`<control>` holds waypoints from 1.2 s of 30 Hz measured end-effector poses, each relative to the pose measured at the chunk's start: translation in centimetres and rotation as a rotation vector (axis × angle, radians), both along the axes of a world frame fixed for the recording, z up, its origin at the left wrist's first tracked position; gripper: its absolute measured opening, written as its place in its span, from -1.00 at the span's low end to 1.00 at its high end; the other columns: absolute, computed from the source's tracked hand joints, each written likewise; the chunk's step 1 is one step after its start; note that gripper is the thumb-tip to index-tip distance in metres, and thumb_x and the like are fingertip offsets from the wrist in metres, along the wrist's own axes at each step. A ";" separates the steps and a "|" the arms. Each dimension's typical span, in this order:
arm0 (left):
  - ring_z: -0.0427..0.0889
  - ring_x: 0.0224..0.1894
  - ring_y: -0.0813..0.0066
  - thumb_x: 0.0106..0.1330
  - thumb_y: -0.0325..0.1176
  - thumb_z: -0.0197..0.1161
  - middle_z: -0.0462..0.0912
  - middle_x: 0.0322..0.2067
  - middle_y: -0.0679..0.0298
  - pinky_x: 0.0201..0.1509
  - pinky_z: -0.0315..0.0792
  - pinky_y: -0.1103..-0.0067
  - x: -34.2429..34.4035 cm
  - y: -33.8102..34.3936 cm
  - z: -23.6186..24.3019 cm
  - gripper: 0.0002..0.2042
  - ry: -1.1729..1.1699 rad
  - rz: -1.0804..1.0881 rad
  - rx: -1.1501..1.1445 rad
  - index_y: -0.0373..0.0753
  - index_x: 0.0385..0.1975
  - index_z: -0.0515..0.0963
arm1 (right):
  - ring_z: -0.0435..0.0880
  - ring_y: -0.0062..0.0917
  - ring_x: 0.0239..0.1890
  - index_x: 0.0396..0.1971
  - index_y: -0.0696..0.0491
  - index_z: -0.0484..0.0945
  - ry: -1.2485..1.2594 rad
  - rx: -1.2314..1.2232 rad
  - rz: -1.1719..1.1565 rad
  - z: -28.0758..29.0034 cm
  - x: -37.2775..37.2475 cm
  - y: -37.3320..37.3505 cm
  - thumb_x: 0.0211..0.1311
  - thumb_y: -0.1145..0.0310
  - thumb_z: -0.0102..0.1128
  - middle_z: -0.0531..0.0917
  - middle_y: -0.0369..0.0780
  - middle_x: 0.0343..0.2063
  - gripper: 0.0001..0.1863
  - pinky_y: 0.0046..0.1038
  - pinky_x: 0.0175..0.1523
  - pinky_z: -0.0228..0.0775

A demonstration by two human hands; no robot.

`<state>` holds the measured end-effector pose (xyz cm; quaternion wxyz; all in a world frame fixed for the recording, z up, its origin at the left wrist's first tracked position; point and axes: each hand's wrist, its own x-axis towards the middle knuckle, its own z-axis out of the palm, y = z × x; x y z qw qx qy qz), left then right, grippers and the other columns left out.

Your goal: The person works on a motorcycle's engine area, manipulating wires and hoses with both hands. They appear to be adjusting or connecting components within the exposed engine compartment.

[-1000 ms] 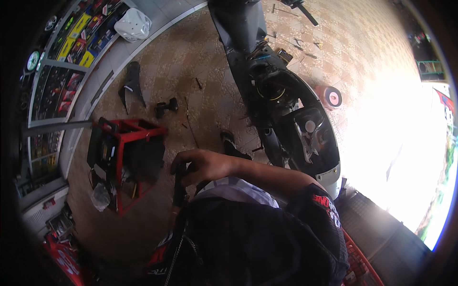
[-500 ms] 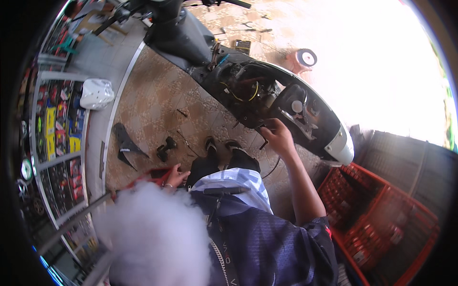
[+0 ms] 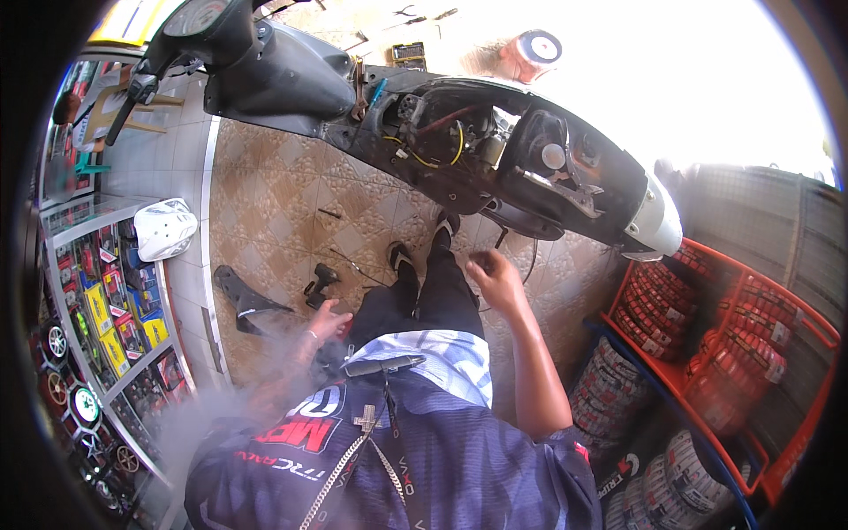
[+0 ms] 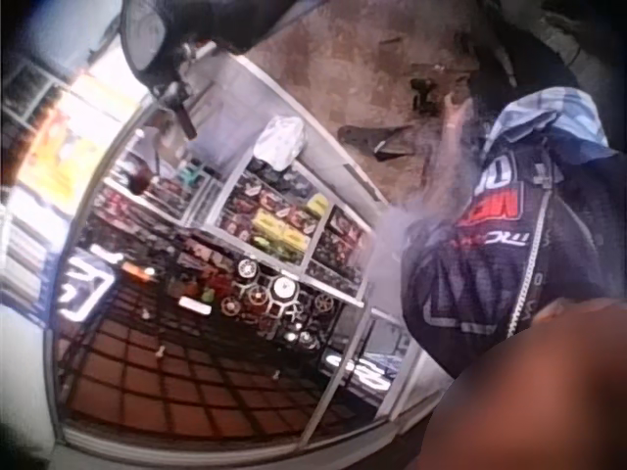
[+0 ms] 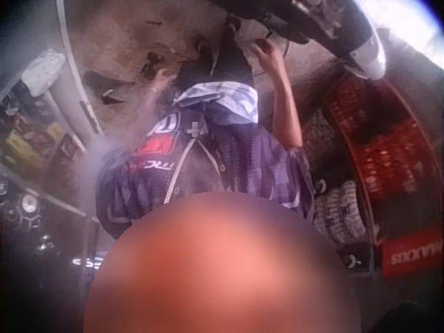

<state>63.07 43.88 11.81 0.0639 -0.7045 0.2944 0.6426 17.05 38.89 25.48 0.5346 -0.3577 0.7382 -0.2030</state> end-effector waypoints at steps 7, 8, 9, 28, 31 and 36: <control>0.60 -0.34 0.54 0.24 -0.24 0.49 0.64 -0.26 0.19 -0.29 0.56 0.58 -3.3 -4.1 1.1 -0.23 -0.009 0.038 0.041 -0.29 0.37 0.18 | 0.68 -0.50 -0.22 0.05 0.16 0.62 -0.007 -0.198 -0.041 -5.4 -1.9 -12.9 0.37 0.20 0.25 0.74 -0.13 -0.17 -0.60 -0.41 -0.09 0.52; 0.60 -0.34 0.54 0.24 -0.25 0.49 0.64 -0.26 0.19 -0.29 0.56 0.58 -3.9 -4.5 1.2 -0.23 -0.022 0.041 0.045 -0.28 0.38 0.18 | 0.67 -0.52 -0.27 0.05 0.16 0.62 -0.010 -0.226 -0.035 -6.4 -1.3 -14.6 0.37 0.19 0.25 0.74 -0.15 -0.19 -0.60 -0.42 -0.12 0.52; 0.59 -0.34 0.55 0.24 -0.26 0.49 0.63 -0.25 0.19 -0.29 0.56 0.58 -4.5 -5.0 1.2 -0.23 -0.041 0.031 0.046 -0.28 0.38 0.18 | 0.66 -0.54 -0.28 0.05 0.16 0.62 -0.092 -0.158 -0.065 -7.7 -0.5 -16.7 0.36 0.20 0.25 0.74 -0.16 -0.19 -0.60 -0.43 -0.14 0.52; 0.60 -0.40 0.59 0.24 -0.37 0.48 0.63 -0.39 0.29 -0.31 0.56 0.64 -5.2 -11.6 -3.2 0.05 -0.044 0.053 -0.032 -0.18 0.53 -0.27 | 0.67 -0.04 0.02 -0.09 0.16 0.69 0.218 0.116 -0.457 -37.0 7.2 -30.4 0.16 0.26 0.12 0.71 0.09 -0.09 -0.60 -0.21 0.11 0.46; 0.60 -0.38 0.59 0.23 -0.35 0.49 0.63 -0.37 0.27 -0.30 0.55 0.64 -3.3 -12.0 -5.3 0.08 -0.020 0.069 -0.033 -0.18 0.53 -0.30 | 0.71 -0.28 -0.20 -0.11 0.15 0.71 0.074 0.165 -0.809 -38.2 7.8 -30.5 0.16 0.29 0.17 0.75 -0.04 -0.26 -0.64 -0.28 -0.08 0.47; 0.60 -0.36 0.59 0.21 -0.37 0.51 0.63 -0.34 0.25 -0.24 0.58 0.60 0.4 -10.8 -8.4 0.11 -0.021 0.022 -0.046 -0.15 0.54 -0.32 | 0.72 -0.27 -0.20 -0.10 0.18 0.67 -0.241 0.227 -0.813 -37.5 6.7 -30.4 0.15 0.22 0.24 0.73 -0.10 -0.26 -0.60 -0.20 -0.05 0.49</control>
